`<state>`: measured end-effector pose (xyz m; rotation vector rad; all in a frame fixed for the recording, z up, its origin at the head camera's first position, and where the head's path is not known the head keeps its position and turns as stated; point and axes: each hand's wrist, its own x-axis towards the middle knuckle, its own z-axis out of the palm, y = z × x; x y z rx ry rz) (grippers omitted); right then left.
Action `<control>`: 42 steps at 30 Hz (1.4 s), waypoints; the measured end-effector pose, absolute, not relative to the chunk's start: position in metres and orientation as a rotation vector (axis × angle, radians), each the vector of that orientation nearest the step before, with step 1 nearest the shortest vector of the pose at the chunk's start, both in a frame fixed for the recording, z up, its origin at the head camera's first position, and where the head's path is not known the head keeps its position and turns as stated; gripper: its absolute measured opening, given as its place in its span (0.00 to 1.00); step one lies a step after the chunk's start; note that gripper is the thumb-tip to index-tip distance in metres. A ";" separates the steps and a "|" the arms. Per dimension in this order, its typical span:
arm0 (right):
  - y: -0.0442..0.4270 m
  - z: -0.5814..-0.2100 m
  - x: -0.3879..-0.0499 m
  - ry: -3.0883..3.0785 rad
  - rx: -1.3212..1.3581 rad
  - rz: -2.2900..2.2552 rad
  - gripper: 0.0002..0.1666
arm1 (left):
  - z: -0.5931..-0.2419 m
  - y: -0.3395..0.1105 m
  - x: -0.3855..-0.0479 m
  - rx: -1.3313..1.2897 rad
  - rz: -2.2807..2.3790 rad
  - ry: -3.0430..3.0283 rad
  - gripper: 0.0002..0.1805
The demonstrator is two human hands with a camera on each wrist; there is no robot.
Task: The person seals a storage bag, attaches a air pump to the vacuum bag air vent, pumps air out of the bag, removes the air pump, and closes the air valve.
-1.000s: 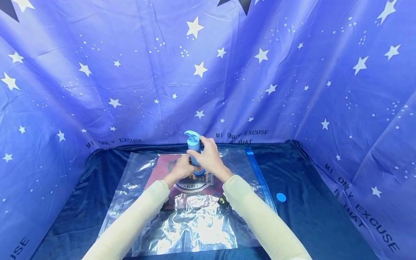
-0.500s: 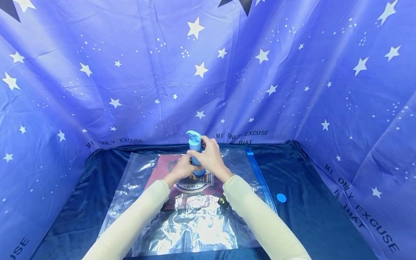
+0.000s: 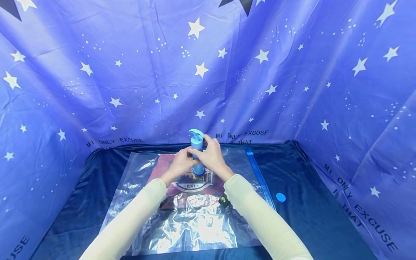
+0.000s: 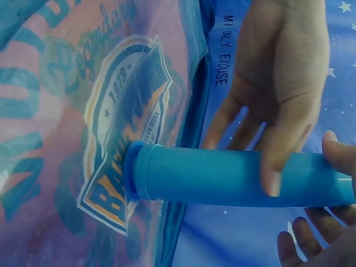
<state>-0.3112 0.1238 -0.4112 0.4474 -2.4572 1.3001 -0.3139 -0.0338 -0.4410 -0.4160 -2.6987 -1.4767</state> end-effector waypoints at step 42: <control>0.123 -0.317 -0.315 -2.506 0.781 0.874 0.10 | -0.431 -0.030 -0.311 -0.451 -1.525 -2.619 0.22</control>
